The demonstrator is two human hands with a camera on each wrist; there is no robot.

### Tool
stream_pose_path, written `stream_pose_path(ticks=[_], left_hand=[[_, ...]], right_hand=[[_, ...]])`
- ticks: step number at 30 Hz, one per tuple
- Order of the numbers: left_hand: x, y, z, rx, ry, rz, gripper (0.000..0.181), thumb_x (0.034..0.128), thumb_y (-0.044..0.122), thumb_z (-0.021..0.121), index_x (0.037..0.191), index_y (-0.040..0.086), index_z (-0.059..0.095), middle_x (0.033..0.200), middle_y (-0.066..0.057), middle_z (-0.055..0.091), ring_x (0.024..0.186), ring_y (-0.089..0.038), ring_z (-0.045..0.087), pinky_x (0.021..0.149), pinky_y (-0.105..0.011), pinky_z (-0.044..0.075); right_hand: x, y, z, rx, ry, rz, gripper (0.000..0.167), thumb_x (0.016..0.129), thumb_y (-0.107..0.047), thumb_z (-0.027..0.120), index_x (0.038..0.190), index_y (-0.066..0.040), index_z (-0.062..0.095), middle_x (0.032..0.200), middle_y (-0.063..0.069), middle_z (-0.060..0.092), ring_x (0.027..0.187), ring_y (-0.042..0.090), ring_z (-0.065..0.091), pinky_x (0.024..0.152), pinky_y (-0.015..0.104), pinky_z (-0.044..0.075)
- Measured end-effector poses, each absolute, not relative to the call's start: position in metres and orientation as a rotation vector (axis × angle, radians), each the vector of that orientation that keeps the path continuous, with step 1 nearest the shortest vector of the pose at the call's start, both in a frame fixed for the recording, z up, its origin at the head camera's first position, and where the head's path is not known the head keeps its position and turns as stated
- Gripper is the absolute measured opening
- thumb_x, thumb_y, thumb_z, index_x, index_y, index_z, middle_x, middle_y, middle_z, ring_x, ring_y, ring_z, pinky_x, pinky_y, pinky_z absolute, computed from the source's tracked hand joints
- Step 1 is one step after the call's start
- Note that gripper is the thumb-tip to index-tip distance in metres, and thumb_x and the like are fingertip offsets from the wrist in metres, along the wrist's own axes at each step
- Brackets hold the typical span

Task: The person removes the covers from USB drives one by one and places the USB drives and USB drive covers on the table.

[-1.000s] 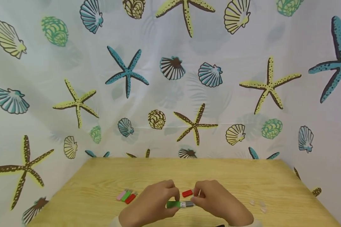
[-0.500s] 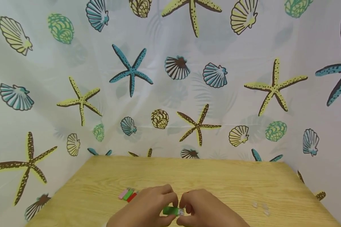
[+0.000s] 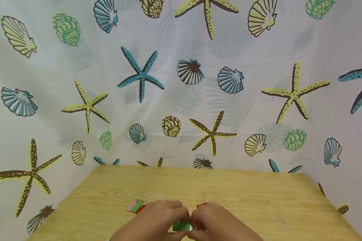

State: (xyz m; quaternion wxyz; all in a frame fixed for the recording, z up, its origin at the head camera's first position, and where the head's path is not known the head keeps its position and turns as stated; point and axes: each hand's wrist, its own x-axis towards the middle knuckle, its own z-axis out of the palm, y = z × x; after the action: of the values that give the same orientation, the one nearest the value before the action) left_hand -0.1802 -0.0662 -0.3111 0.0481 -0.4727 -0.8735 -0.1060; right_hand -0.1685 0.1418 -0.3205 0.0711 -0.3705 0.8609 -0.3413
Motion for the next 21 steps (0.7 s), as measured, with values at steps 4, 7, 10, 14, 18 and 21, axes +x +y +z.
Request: stream_pose_path(ticks=[4, 7, 10, 14, 18, 21], left_hand=[[-0.1798, -0.0671, -0.3089, -1.453, -2.661, -0.335, 0.012, 0.0889, 0.028, 0.071, 0.095, 0.018, 0.070, 0.074, 0.015, 0.049, 0.063, 0.004, 0.041, 0.060, -0.011, 0.036], [-0.1795, -0.0662, -0.3079, -1.440, -2.697, -0.340, 0.011, 0.0892, 0.027, 0.071, 0.095, 0.018, 0.070, 0.074, 0.015, 0.049, 0.064, 0.003, 0.042, 0.061, -0.011, 0.037], [-0.1795, -0.0644, -0.3084, -1.418, -2.737, -0.309, 0.010, 0.0888, 0.027, 0.071, 0.096, 0.020, 0.071, 0.078, 0.016, 0.053, 0.067, 0.005, 0.045, 0.062, -0.011, 0.039], [-0.1795, -0.0634, -0.3094, -1.419, -2.761, -0.267, 0.013, 0.0862, 0.027, 0.074, 0.098, 0.020, 0.073, 0.082, 0.016, 0.057, 0.070, 0.006, 0.048, 0.063, -0.010, 0.039], [-0.1798, -0.0635, -0.3098, -1.451, -2.742, -0.266, 0.017, 0.0842, 0.027, 0.076, 0.100, 0.020, 0.074, 0.079, 0.016, 0.055, 0.067, 0.006, 0.046, 0.061, -0.008, 0.038], [-0.1801, -0.0648, -0.3096, -1.485, -2.687, -0.269, 0.017, 0.0843, 0.026, 0.076, 0.100, 0.020, 0.074, 0.079, 0.016, 0.056, 0.068, 0.008, 0.046, 0.062, -0.007, 0.037]], right_hand=[[-0.1684, 0.1408, -0.3202, -1.079, 2.559, -1.037, 0.006, 0.093, -0.026, 0.065, 0.089, -0.024, 0.069, 0.074, -0.020, 0.059, 0.064, -0.003, 0.054, 0.061, 0.021, 0.048], [-0.1681, 0.1400, -0.3203, -1.086, 2.584, -1.009, 0.010, 0.093, -0.028, 0.064, 0.085, -0.024, 0.067, 0.068, -0.020, 0.056, 0.061, -0.004, 0.052, 0.059, 0.021, 0.047], [-0.1680, 0.1397, -0.3208, -1.103, 2.610, -0.970, 0.015, 0.094, -0.029, 0.063, 0.080, -0.024, 0.065, 0.063, -0.020, 0.051, 0.057, -0.005, 0.047, 0.056, 0.020, 0.045], [-0.1674, 0.1400, -0.3211, -1.120, 2.625, -0.921, 0.018, 0.095, -0.028, 0.061, 0.078, -0.023, 0.064, 0.061, -0.021, 0.047, 0.056, -0.006, 0.043, 0.052, 0.018, 0.042], [-0.1668, 0.1409, -0.3208, -1.157, 2.641, -0.865, 0.015, 0.096, -0.026, 0.061, 0.082, -0.023, 0.066, 0.063, -0.021, 0.048, 0.056, -0.007, 0.043, 0.052, 0.018, 0.041], [-0.1669, 0.1415, -0.3204, -1.195, 2.663, -0.816, 0.014, 0.096, -0.026, 0.060, 0.083, -0.022, 0.066, 0.065, -0.022, 0.049, 0.057, -0.007, 0.043, 0.052, 0.017, 0.040]])
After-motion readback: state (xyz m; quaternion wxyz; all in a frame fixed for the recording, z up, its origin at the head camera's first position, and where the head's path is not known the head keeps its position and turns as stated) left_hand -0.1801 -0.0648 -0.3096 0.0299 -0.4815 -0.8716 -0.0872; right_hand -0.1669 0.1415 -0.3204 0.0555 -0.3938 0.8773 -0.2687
